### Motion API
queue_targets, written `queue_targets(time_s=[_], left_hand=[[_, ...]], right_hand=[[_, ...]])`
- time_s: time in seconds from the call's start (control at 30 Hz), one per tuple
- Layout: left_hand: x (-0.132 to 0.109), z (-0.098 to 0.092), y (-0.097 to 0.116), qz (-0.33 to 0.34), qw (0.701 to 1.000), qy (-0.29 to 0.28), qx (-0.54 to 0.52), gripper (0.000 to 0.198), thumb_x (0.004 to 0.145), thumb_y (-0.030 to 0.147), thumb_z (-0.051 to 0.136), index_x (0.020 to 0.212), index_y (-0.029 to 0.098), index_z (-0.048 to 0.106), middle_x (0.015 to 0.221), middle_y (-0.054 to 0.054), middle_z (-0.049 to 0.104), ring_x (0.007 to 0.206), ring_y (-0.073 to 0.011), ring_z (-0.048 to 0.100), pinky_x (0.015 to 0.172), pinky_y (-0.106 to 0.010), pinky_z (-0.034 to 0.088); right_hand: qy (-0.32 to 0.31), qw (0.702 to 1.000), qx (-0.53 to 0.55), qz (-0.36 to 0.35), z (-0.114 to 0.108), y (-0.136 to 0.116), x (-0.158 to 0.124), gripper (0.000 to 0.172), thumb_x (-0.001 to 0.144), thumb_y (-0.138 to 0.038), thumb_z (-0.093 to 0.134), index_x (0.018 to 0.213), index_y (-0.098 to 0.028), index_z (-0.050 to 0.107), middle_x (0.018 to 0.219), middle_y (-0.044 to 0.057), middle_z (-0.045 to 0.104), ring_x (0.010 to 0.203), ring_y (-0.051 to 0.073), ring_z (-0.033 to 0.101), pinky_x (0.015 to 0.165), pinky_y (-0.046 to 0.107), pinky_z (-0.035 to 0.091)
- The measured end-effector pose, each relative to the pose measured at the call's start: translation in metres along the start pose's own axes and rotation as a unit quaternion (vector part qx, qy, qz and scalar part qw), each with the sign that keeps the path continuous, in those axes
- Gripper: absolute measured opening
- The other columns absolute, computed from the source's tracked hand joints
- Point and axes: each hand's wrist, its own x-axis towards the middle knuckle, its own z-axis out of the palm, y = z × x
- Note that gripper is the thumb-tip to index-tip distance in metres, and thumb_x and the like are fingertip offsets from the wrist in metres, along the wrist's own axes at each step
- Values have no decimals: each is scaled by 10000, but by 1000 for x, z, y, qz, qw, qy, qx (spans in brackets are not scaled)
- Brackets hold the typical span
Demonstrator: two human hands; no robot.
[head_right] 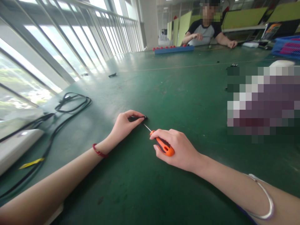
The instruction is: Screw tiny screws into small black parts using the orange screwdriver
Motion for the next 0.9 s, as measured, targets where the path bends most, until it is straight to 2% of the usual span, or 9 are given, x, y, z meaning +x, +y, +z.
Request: queue_targets(time_s=[0.27,0.5,0.7,0.8,0.9], left_hand=[[0,0,0,0,1000,4,8,148,790,285,652,826,179,749,878,-45,742,832,-194,672,830,-329,517],[0,0,-1,2,1000,2,3,163,800,298,644,836,182,753,881,-41,741,815,-184,663,801,-310,513],[2,0,-3,1,999,32,11,174,814,321,643,847,181,743,909,-43,739,848,-188,659,797,-317,497],[-2,1,-1,47,996,67,42,142,827,293,636,851,191,732,906,-36,732,861,-186,651,801,-315,496],[-8,3,6,147,982,66,98,138,857,284,618,888,209,730,916,-38,725,863,-185,645,818,-323,492]], right_hand=[[20,1000,13,10,-1,0,-1,154,845,-205,566,998,-209,588,779,-8,643,593,100,554,577,235,460],[47,998,30,12,-2,0,-1,146,848,-210,570,993,-203,586,787,-2,655,604,102,588,580,231,481],[63,998,17,22,-1,-2,0,136,844,-203,570,979,-211,589,769,-4,651,602,111,589,575,236,476],[87,996,18,32,-2,-2,-1,123,855,-205,565,975,-221,586,791,-3,656,613,113,595,582,235,476],[117,992,10,41,-3,0,-1,120,879,-218,554,991,-224,596,869,15,664,671,125,611,627,247,486]])
